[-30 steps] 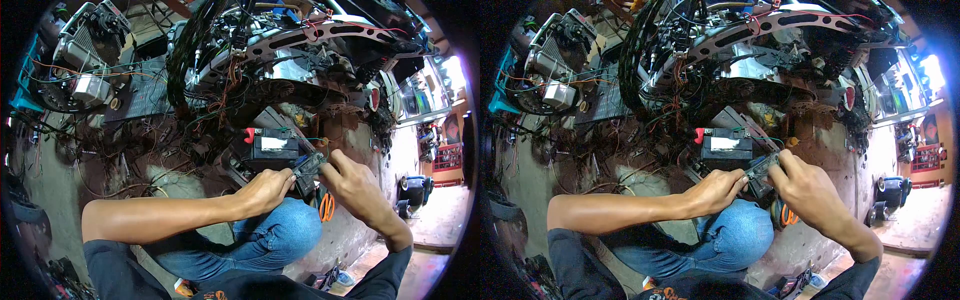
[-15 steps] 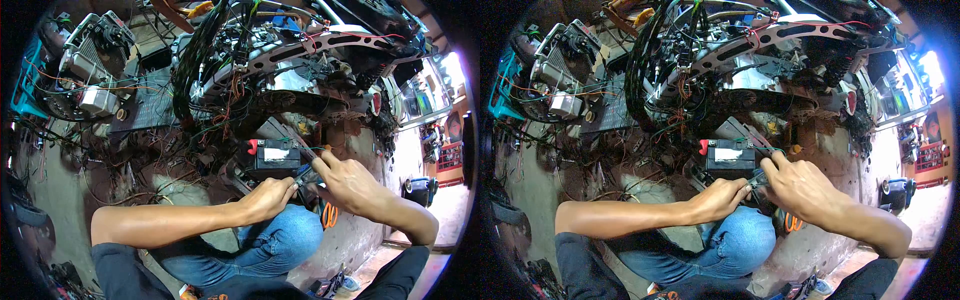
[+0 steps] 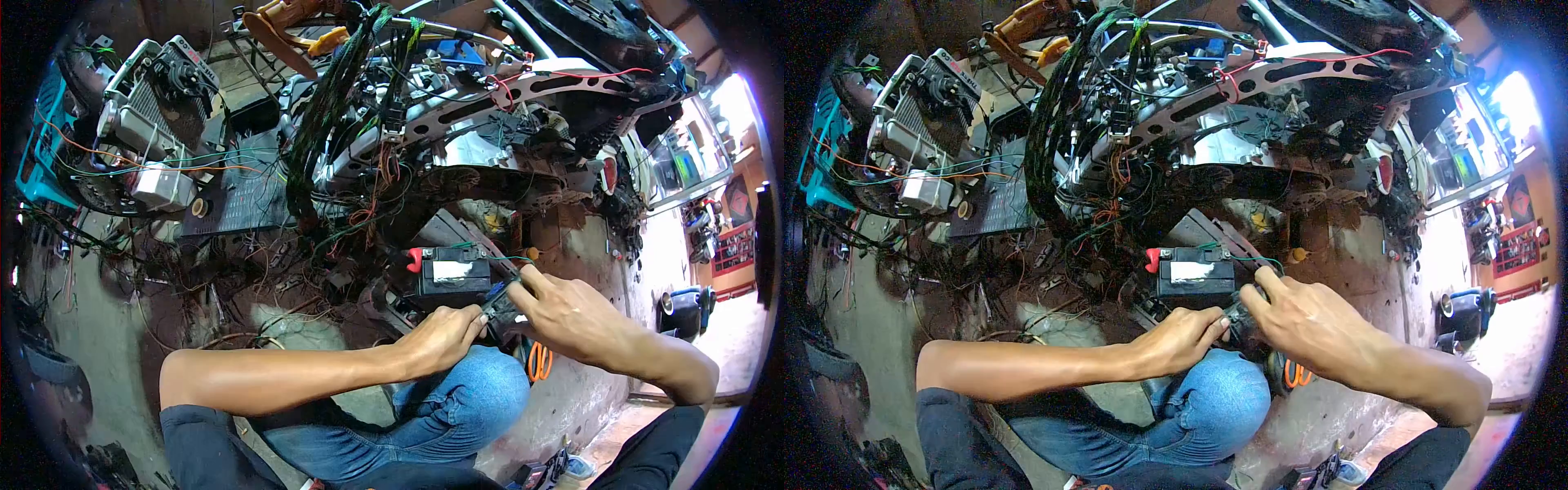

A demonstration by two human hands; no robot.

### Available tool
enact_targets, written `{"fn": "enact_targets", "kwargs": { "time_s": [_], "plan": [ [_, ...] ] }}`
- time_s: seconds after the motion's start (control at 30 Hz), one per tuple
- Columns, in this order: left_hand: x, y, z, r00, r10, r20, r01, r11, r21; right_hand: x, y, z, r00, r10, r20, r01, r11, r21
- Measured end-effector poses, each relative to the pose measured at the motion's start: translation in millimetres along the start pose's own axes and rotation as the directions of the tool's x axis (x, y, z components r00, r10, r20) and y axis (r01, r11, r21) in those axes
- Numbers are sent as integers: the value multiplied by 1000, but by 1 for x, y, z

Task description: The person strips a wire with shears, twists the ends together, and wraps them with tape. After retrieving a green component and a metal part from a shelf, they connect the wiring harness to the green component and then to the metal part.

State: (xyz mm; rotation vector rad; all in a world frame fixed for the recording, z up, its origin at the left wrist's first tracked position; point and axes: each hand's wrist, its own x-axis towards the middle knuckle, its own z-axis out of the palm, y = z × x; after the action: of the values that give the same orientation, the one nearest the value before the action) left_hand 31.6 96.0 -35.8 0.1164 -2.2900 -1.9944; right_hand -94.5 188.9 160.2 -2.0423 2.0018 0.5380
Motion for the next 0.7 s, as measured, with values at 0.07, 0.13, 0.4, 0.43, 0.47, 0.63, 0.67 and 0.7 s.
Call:
{"fn": "enact_targets", "kwargs": {
  "time_s": [0.07,0.13,0.4,0.43,0.47,0.63,0.67,0.7],
  "plan": [
    [0,0,1,1000,-8,-1,8,1000,-22,2,5,-3,987,-158,-35,155,986,-69],
    [0,-1,1,1000,-5,-3,5,1000,-18,3,8,-2,978,-203,-36,199,975,-96],
    [-1,4,-4,999,-33,18,33,999,-20,12,7,-4,943,145,300,-154,988,6],
    [0,8,-6,998,-59,30,59,998,-18,7,7,-5,979,46,198,-58,997,56],
    [0,4,-3,1000,-13,1,13,1000,-24,2,8,-4,995,-49,90,40,995,96],
    [1,2,-2,1000,-8,2,8,999,-49,1,9,7,960,-277,-31,267,946,-184],
    [0,2,-2,1000,-10,5,11,999,-50,2,11,9,969,-246,-31,239,959,-150],
    [0,1,-3,1000,-12,4,12,999,-45,2,13,10,975,-219,-31,214,970,-116]
  ]
}}
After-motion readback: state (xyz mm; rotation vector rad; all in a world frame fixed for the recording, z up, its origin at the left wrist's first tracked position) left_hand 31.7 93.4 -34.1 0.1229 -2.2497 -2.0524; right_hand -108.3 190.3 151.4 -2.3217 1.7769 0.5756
